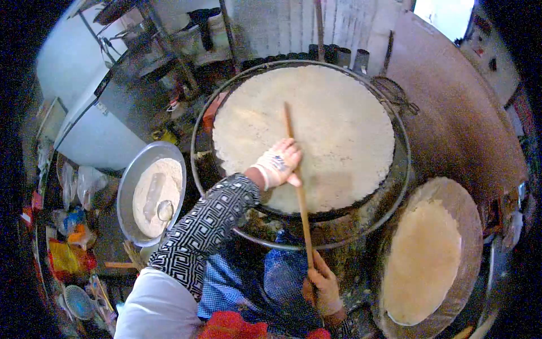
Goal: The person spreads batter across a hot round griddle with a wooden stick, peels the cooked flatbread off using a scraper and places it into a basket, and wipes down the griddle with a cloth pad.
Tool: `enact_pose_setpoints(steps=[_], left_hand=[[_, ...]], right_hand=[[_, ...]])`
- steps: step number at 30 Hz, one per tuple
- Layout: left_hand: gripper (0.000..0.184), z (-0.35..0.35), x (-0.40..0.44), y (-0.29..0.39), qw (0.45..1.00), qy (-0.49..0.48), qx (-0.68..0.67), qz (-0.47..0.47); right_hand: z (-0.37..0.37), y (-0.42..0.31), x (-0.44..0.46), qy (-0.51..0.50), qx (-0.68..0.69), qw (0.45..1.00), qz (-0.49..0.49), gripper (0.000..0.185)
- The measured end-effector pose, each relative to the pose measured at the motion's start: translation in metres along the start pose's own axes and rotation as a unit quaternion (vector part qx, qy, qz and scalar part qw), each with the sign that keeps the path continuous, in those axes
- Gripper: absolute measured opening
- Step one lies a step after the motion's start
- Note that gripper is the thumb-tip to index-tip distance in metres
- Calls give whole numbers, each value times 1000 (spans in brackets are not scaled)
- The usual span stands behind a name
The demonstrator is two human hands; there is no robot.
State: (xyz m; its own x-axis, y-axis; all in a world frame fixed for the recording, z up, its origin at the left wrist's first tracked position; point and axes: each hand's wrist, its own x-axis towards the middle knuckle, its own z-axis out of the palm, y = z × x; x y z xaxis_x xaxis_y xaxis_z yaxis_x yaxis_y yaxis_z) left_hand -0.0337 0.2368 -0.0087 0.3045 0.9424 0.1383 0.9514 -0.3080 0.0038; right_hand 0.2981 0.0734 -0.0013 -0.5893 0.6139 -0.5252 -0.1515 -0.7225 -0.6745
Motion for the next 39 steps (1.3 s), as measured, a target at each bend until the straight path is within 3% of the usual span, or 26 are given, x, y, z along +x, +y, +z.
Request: enact_pose_setpoints(steps=[3, 8, 10, 12, 14, 17, 20, 21, 22, 24, 26, 28, 30, 33, 34, 36, 37, 38, 39], left_hand=[[97, -10, -49, -36, 997, -8, 15, -70], [95, -18, -142, -80, 986, -7, 46, -159], [97, -39, -173, -72, 979, -29, 7, -204], [86, -51, -202, -65, 971, 14, -33, -238], [76, -42, -237, -64, 966, 109, 11, -233], [61, -12, -271, -67, 984, 12, 71, -164], [42, 21, -266, -59, 992, -14, 94, -89], [43, 19, -263, -45, 992, -21, 81, -92], [44, 17, -260, -29, 992, -29, 70, -97], [47, 25, -253, 4, 991, -5, 83, -110], [47, 34, -243, 45, 989, 3, 44, -143], [54, 46, -230, 95, 982, 43, 7, -185], [55, 28, -216, 148, 984, 79, 9, -162], [55, 1, -227, 191, 955, 170, -243, -8], [55, -11, -242, 200, 966, 138, -218, -12], [60, -53, -211, 196, 968, 171, -180, -39], [67, -57, -194, 192, 981, 141, -115, -68], [72, -63, -162, 183, 982, 146, -112, -42], [78, -73, -127, 177, 989, 100, -109, -18]], right_hand=[[27, -7, 22, -38, -50, 998, 22, 62], [36, 35, 66, -72, -280, 956, -56, 55], [56, 34, 62, -61, -274, 958, -64, 55], [61, 30, 54, -54, -291, 951, -86, 55], [51, 24, 34, -10, -301, 946, -117, 56], [22, 35, 35, 33, -321, 936, -143, 56], [21, 56, 62, -12, -397, 890, -225, 56], [56, 27, 49, -14, -384, 923, -28, 56], [65, 32, 48, -19, -386, 919, -77, 54], [73, 25, 34, -15, -346, 937, -54, 52], [49, 43, 40, 6, -348, 931, -113, 52], [39, 51, 32, 3, -358, 927, -108, 52], [47, 44, 32, -29, -370, 927, -60, 52], [23, 47, 11, -29, -367, 920, -131, 55], [11, 42, -7, -11, -381, 906, -182, 56], [-23, 39, -52, 36, -410, 905, -110, 59], [-38, 42, -76, 47, -404, 899, -164, 60], [-52, 44, -97, 59, -400, 887, -222, 61], [-61, 50, -118, 98, -371, 901, -203, 61]])
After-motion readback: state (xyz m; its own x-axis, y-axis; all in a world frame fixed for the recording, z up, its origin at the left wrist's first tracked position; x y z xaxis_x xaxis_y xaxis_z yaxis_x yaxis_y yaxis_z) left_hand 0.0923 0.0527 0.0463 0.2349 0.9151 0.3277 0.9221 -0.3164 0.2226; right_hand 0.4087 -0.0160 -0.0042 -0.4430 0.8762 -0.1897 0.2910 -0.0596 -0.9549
